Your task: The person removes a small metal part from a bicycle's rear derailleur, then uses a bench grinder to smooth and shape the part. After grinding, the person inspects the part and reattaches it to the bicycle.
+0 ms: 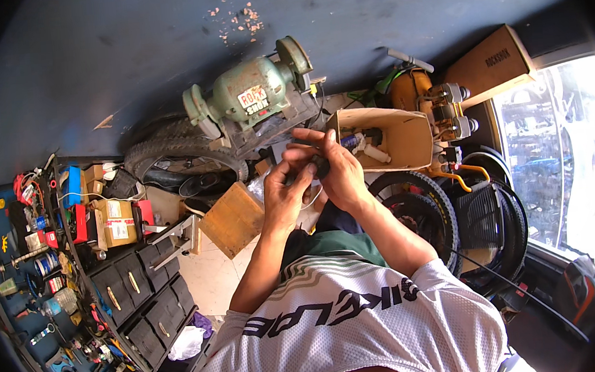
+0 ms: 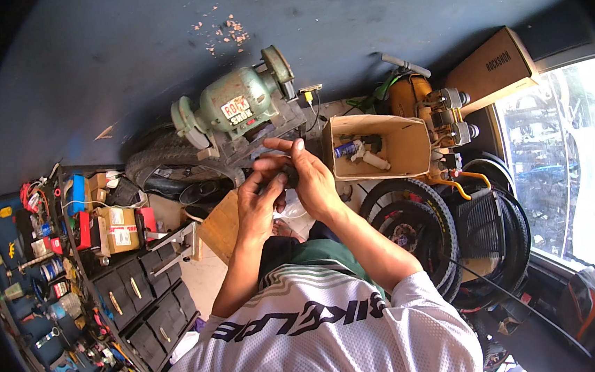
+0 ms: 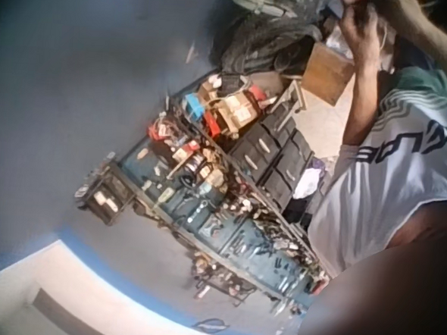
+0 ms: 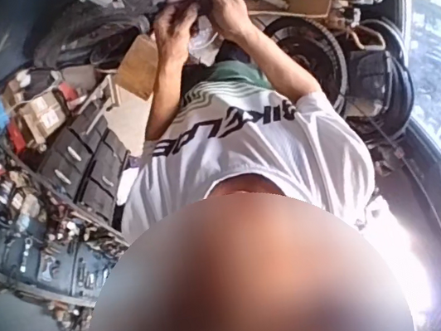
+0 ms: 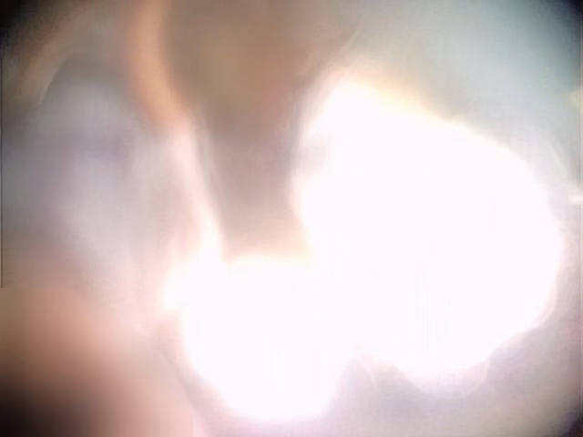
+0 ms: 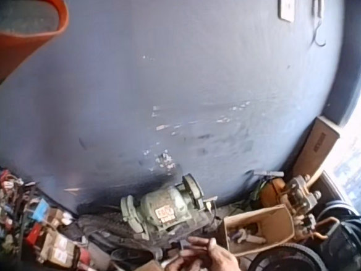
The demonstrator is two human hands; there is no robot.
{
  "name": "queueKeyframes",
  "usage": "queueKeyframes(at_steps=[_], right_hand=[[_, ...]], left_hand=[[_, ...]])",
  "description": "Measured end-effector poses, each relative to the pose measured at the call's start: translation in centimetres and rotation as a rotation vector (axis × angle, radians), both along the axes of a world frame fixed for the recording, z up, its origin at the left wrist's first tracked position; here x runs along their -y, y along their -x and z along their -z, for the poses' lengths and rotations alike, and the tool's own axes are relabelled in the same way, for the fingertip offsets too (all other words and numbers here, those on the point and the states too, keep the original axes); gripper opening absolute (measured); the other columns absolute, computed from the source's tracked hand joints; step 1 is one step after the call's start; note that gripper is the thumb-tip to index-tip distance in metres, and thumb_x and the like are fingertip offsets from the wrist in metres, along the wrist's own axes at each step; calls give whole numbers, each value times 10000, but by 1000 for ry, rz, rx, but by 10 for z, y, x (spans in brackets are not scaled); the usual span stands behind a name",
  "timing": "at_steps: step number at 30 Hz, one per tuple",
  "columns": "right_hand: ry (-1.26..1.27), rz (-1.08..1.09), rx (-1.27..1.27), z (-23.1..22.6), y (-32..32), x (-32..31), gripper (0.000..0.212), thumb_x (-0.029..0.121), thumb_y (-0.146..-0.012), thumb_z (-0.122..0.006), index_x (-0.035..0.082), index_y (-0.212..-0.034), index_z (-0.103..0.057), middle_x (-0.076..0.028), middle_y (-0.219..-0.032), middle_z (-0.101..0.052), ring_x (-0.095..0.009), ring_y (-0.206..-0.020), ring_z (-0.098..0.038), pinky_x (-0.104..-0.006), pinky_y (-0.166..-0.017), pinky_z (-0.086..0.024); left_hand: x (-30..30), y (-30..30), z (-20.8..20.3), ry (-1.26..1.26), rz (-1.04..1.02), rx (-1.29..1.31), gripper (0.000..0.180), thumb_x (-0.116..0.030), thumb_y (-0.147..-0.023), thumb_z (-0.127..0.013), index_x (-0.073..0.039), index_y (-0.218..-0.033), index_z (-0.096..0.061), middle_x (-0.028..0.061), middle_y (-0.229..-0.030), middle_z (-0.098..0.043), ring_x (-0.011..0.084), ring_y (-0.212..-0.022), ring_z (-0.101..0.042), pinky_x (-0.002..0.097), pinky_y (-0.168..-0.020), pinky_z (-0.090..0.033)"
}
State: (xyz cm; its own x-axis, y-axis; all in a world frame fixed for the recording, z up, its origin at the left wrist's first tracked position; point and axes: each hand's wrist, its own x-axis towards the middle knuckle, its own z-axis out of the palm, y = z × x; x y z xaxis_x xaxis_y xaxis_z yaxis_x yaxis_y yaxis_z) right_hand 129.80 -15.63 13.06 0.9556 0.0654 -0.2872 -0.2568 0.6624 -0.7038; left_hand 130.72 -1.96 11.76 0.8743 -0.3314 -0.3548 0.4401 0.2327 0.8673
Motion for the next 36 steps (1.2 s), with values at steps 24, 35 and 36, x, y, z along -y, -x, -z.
queueKeyframes(at_steps=[24,35,36], right_hand=[[569,-194,92,182,-130,147,453,207,-919,-712,-33,-1286,-602,-59,-1019,-676,-120,-926,-621,-285,-865,-515],[723,-321,59,173,-152,156,479,248,-890,-692,-48,-1261,-624,-110,-1018,-715,-153,-917,-659,-305,-873,-528],[734,-331,58,173,-154,156,481,250,-889,-694,-46,-1262,-626,-111,-1021,-716,-156,-925,-658,-306,-879,-526]], left_hand=[[118,-114,145,153,-357,-350,283,-258,-963,-703,-73,-1172,-657,36,-967,-637,109,-688,-530,274,-571,-445],[113,-124,172,84,-400,-223,308,-98,-902,-764,-46,-1189,-664,15,-937,-663,104,-665,-560,268,-551,-454],[112,-125,173,75,-395,-216,310,-99,-901,-766,-43,-1188,-663,16,-939,-664,105,-666,-561,268,-552,-456]])
